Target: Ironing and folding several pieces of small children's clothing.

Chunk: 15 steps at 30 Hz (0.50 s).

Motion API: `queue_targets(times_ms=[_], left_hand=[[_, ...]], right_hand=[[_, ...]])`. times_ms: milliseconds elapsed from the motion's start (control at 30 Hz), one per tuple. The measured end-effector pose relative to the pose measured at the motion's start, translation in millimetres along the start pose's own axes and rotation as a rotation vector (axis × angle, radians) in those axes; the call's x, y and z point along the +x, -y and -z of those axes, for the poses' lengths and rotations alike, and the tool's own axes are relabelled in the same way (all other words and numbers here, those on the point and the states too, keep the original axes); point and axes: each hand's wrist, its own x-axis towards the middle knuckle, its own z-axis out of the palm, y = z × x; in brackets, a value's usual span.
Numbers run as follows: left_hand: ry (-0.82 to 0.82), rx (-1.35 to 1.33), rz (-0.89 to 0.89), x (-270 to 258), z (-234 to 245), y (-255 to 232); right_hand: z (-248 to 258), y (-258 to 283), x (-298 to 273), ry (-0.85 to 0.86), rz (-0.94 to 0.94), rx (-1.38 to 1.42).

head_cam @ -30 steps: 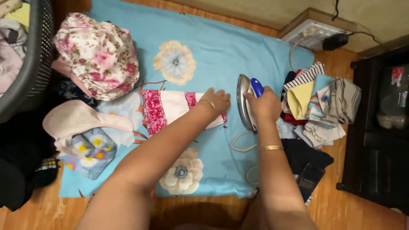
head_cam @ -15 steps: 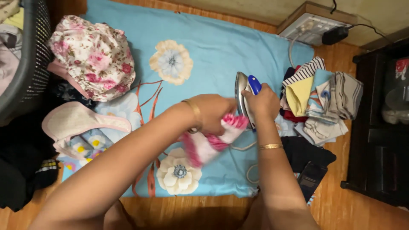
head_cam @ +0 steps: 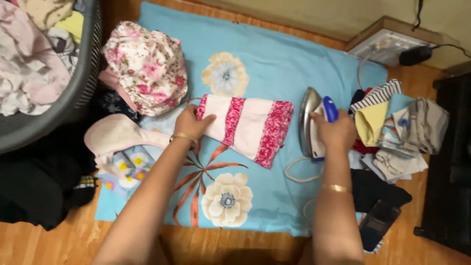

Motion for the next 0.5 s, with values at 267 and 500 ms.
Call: queue_targets(times_ms=[267, 500], left_hand=[[-0.264, 0.176, -0.122, -11, -9, -30], [-0.393, 0.302, -0.452, 9, -8, -12]], right_hand=[[7, 121, -33, 0.023, 0.295, 0.211], [-24, 142, -72, 0.319, 0.436, -0.039]])
